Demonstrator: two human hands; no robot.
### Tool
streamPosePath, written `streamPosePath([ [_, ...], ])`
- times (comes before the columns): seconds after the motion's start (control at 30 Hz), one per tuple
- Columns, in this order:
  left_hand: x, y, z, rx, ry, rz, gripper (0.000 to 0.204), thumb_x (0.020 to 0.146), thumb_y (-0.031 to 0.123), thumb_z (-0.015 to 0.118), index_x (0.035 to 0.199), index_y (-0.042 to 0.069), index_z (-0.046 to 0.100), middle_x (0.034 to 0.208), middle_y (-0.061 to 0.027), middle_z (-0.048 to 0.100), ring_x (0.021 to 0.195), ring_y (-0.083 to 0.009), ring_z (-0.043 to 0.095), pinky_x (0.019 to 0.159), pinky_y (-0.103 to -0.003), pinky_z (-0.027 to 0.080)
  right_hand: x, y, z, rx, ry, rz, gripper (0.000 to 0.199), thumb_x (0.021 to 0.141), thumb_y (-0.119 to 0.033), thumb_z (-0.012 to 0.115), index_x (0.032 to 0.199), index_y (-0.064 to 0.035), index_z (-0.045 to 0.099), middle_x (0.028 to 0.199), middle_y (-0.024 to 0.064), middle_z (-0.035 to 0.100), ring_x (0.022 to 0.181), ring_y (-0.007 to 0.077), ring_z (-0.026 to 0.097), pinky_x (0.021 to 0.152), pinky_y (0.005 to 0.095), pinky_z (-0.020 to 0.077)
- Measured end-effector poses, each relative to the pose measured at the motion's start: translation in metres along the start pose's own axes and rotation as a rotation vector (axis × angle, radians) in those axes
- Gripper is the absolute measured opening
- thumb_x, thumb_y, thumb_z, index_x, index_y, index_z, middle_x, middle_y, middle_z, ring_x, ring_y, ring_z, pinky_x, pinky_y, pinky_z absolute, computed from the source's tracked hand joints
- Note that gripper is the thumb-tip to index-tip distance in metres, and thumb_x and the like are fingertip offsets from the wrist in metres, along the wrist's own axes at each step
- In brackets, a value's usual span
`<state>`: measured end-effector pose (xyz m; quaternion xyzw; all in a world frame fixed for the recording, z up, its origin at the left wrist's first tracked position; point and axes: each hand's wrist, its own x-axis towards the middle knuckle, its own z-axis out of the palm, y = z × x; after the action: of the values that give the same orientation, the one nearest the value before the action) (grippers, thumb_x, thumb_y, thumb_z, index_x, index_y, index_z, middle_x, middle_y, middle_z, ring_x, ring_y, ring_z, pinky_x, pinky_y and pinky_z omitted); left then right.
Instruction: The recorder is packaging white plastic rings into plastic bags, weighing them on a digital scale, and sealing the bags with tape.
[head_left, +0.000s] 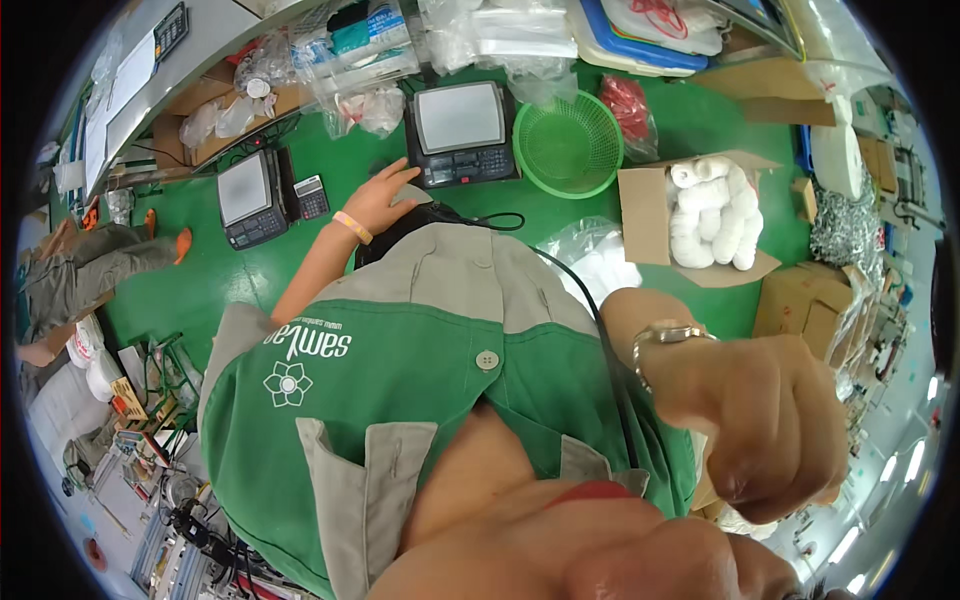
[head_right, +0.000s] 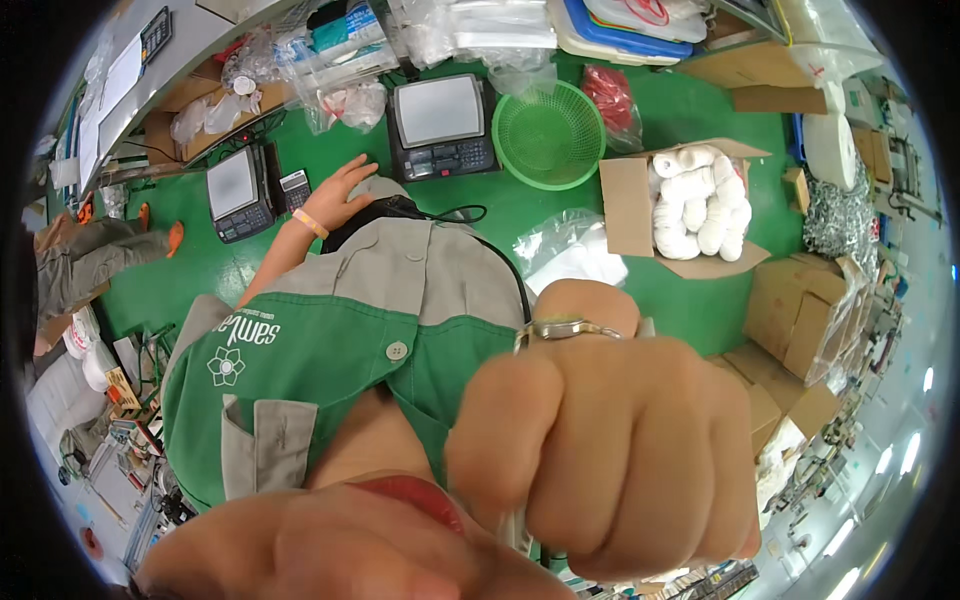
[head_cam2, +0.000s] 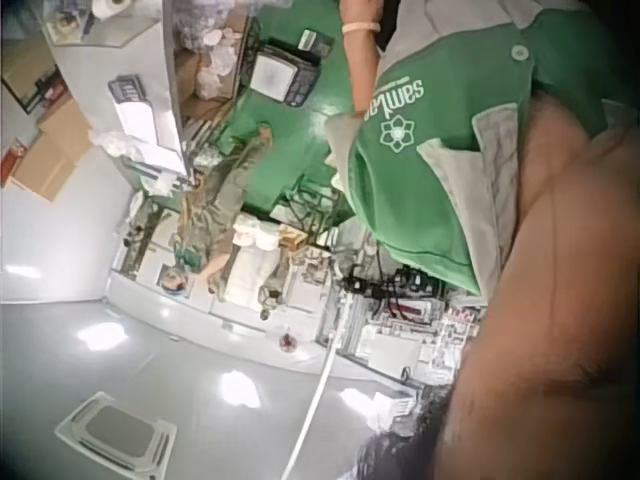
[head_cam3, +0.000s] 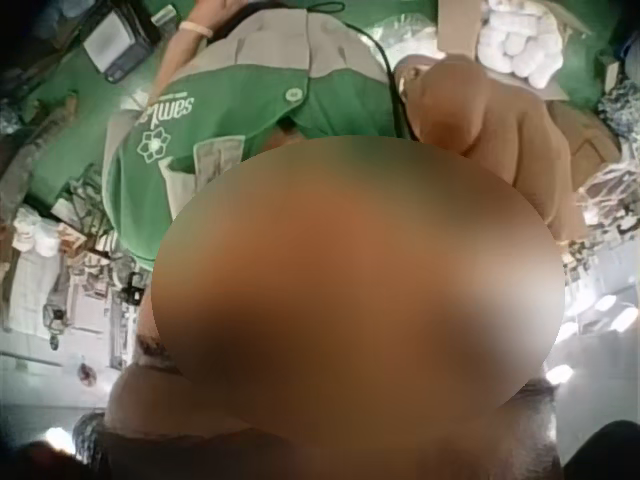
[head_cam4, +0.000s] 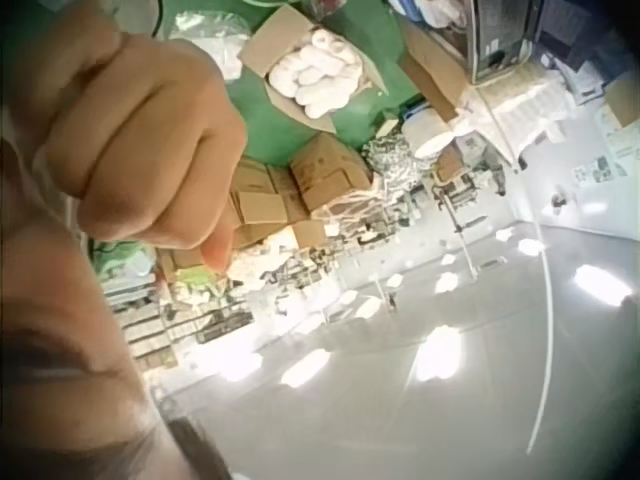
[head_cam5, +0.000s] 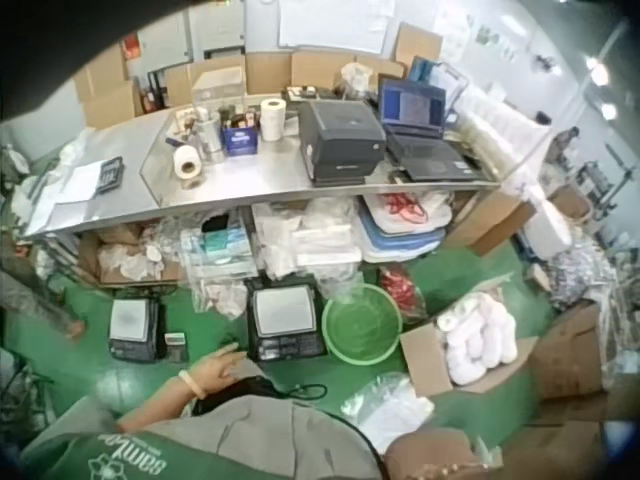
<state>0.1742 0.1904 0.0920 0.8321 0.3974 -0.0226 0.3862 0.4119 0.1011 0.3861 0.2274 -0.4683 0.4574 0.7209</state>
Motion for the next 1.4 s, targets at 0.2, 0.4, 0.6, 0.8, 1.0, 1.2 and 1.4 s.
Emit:
streamPosePath([
  [0.2,-0.068,-0.026,0.024,0.03,0.105,-0.007,0.041,0.08,0.026,0.056,0.117,0.01,0.051,0.125,-0.0174,0.045,0.11,-0.0323,0.047,0.091,-0.037,0.039,-0.074,-0.059,-0.008,-0.683,0.483,0.431,0.031,0.086,-0.032,0.048,0.081,-0.0021,0.048,0.067,0.0095,0.05,0.042,0.009,0.037,0.037,0.0198,0.0281],
  [0.4,-0.154,-0.07,0.025,0.136,-0.69,-0.458,0.035,0.081,0.03,0.05,0.107,0.008,0.056,0.109,-0.0186,0.055,0.097,-0.0313,0.054,0.08,-0.038,0.043,-0.209,-0.075,-0.036,-1.158,1.153,1.375,0.029,0.089,-0.02,0.044,0.066,-0.0031,0.053,0.056,0.005,0.054,0.04,0.0077,0.041,0.038,0.0195,0.03],
  [0.6,-0.251,-0.121,0.07,-0.274,-0.81,-0.487,0.034,0.081,0.028,0.049,0.106,0.007,0.056,0.106,-0.0175,0.056,0.095,-0.0302,0.055,0.078,-0.037,0.044,-0.401,-0.099,-0.023,-1.564,-0.046,1.977,0.024,0.08,-0.026,0.055,0.083,-0.0024,0.057,0.071,0.0148,0.057,0.064,0.0216,0.054,0.061,0.0313,0.043],
  [0.8,-0.297,-0.124,0.096,-0.548,-0.507,-0.684,0.032,0.081,0.027,0.05,0.104,0.007,0.056,0.104,-0.0167,0.057,0.092,-0.0292,0.055,0.077,-0.037,0.044,-0.425,-0.136,-0.021,-1.408,-0.035,2.307,0.024,0.081,-0.026,0.055,0.083,-0.002,0.057,0.071,0.0145,0.056,0.064,0.0211,0.053,0.061,0.031,0.0426],
  [1.0,-0.358,-0.097,0.155,-0.775,-0.34,-0.833,0.03,0.081,0.026,0.05,0.102,0.006,0.056,0.101,-0.0159,0.057,0.09,-0.0282,0.055,0.076,-0.036,0.044,-0.412,-0.152,-0.059,-1.407,-0.07,2.357,0.024,0.081,-0.026,0.055,0.083,-0.0017,0.057,0.071,0.0142,0.056,0.064,0.0206,0.052,0.061,0.0307,0.0423],
  [1.2,-0.374,-0.059,0.201,-0.965,-0.177,-0.951,0.028,0.08,0.025,0.051,0.1,0.006,0.055,0.099,-0.0151,0.057,0.088,-0.0271,0.055,0.074,-0.036,0.044,-0.399,-0.166,-0.096,-1.402,-0.134,2.349,0.025,0.081,-0.026,0.055,0.084,-0.0013,0.057,0.071,0.0139,0.055,0.064,0.0201,0.051,0.061,0.0304,0.0419],
  [1.4,-0.363,-0.01,0.233,-1.099,-0.01,-1.041,0.026,0.08,0.024,0.052,0.098,0.006,0.055,0.096,-0.0143,0.057,0.086,-0.0261,0.055,0.073,-0.035,0.045,-0.397,-0.195,-0.129,-1.367,-0.209,2.332,0.025,0.081,-0.026,0.055,0.084,-0.001,0.056,0.07,0.0136,0.055,0.064,0.0196,0.05,0.061,0.0302,0.0416],
])
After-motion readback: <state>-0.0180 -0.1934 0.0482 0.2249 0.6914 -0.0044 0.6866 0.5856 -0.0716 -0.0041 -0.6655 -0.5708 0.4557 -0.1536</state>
